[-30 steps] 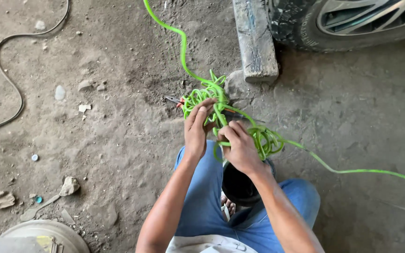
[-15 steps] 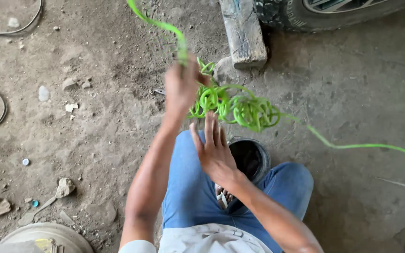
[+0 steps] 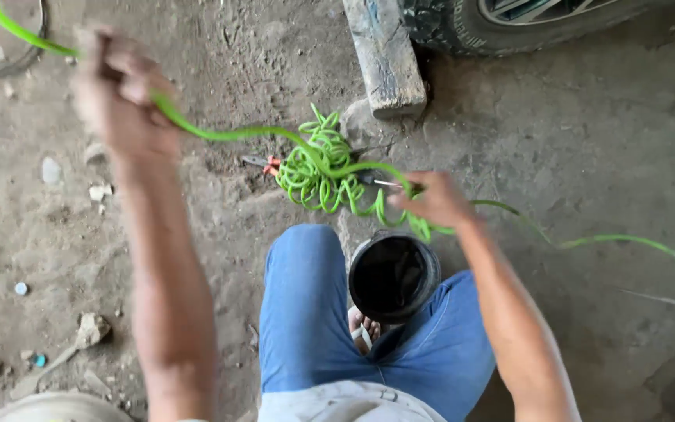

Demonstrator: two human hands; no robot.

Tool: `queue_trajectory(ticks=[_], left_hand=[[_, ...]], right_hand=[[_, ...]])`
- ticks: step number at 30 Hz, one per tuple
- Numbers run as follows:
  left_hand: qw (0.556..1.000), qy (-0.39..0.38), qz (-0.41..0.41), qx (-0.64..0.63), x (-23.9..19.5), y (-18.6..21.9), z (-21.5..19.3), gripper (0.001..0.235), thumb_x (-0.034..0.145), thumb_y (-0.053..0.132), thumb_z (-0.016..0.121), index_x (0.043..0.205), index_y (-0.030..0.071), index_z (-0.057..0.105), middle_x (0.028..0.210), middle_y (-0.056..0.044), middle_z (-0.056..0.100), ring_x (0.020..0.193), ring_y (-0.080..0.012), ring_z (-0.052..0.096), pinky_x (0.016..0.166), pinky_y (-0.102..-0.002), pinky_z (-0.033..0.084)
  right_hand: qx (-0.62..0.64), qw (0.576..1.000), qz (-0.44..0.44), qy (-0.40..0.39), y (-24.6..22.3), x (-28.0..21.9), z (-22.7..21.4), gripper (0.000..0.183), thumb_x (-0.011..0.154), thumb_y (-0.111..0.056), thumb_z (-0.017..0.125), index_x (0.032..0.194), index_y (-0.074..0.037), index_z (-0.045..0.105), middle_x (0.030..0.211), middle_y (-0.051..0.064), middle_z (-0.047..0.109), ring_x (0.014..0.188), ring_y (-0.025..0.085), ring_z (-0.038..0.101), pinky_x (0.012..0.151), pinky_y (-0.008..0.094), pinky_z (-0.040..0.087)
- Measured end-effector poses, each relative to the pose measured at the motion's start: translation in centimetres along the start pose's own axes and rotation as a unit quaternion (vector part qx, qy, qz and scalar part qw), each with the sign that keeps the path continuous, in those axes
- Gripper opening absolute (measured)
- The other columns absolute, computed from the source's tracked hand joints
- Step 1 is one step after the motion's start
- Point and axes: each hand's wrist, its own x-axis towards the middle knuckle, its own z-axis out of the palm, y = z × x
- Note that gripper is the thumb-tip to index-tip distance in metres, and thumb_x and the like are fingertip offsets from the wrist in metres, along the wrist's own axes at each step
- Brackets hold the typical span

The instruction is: The person sits on the floor and untangles a green coiled cable. They then stand up, pick up pliers, and walk to a car bumper to place the tools on it. The person moves to a tool cabinet, opens a drawer, and retrieves a wrench before walking back to the work area.

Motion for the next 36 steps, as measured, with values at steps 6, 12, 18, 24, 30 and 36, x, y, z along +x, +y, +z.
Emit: queue_trajectory(ticks=[6, 12, 18, 24, 30, 36], left_hand=[[0.993, 0.039, -0.001, 0.111, -0.2, -7.0, -2.7, 0.047, 0.111, 0.044, 0.055, 0.122, -0.002, 0.062, 0.104, -0.020, 0.076, 0.079, -0.0238, 0.074, 0.059, -0.031, 0.054], [0.937, -0.017, -0.254, 0.238, -15.2, -22.2, 2.5, 0.062, 0.091, 0.029, 0.068, 0.145, 0.025, 0.040, 0.124, 0.005, 0.058, 0.110, -0.0083, 0.059, 0.092, -0.027, 0.049], [0.938, 0.039, -0.214, 0.270, -14.3, -21.7, 2.6, 0.038, 0.107, 0.036, 0.063, 0.107, 0.000, 0.077, 0.076, 0.006, 0.061, 0.063, -0.0041, 0.045, 0.055, -0.022, 0.034], [0.899, 0.017, -0.282, 0.336, -13.5, -20.1, 0.6, 0.031, 0.096, 0.031, 0.068, 0.112, 0.006, 0.079, 0.067, 0.010, 0.050, 0.052, -0.0029, 0.037, 0.046, -0.023, 0.026], [0.729, -0.109, 0.138, 0.662, -14.7, -19.0, 3.5, 0.014, 0.104, 0.019, 0.070, 0.114, 0.010, 0.071, 0.102, -0.008, 0.066, 0.089, -0.0235, 0.062, 0.079, -0.036, 0.051], [0.540, -0.283, 0.172, 0.774, -12.1, -15.8, 6.0, 0.052, 0.091, 0.000, 0.064, 0.141, 0.010, 0.064, 0.125, -0.020, 0.063, 0.117, -0.0322, 0.050, 0.095, -0.049, 0.042]], right_hand=[[0.096, 0.995, -0.023, 0.016, -0.5, -0.6, -2.7, 0.030, 0.083, -0.026, 0.078, 0.111, -0.015, 0.080, 0.099, 0.006, 0.080, 0.079, 0.022, 0.075, 0.074, 0.037, 0.058], [0.391, 0.908, -0.032, 0.151, -3.8, 3.5, -0.3, 0.027, 0.093, -0.022, 0.079, 0.113, -0.004, 0.080, 0.104, 0.012, 0.081, 0.093, 0.022, 0.073, 0.084, 0.034, 0.059], [0.583, 0.803, -0.061, 0.109, -4.5, -1.0, -3.4, 0.038, 0.096, -0.026, 0.069, 0.128, -0.006, 0.063, 0.126, 0.007, 0.071, 0.120, 0.017, 0.070, 0.097, 0.038, 0.057], [0.116, 0.991, 0.054, 0.040, 0.6, -3.1, -1.2, 0.034, 0.094, -0.028, 0.073, 0.126, -0.017, 0.071, 0.094, 0.002, 0.076, 0.081, 0.017, 0.070, 0.070, 0.031, 0.049], [0.131, 0.987, -0.001, 0.094, -4.8, -7.1, -2.0, 0.023, 0.078, -0.024, 0.085, 0.094, -0.010, 0.077, 0.062, 0.000, 0.053, 0.055, 0.013, 0.045, 0.050, 0.038, 0.039], [0.127, 0.968, -0.021, 0.216, -7.1, -9.1, -0.6, 0.025, 0.080, -0.017, 0.086, 0.094, -0.005, 0.069, 0.068, 0.009, 0.054, 0.055, 0.021, 0.052, 0.055, 0.038, 0.044]])
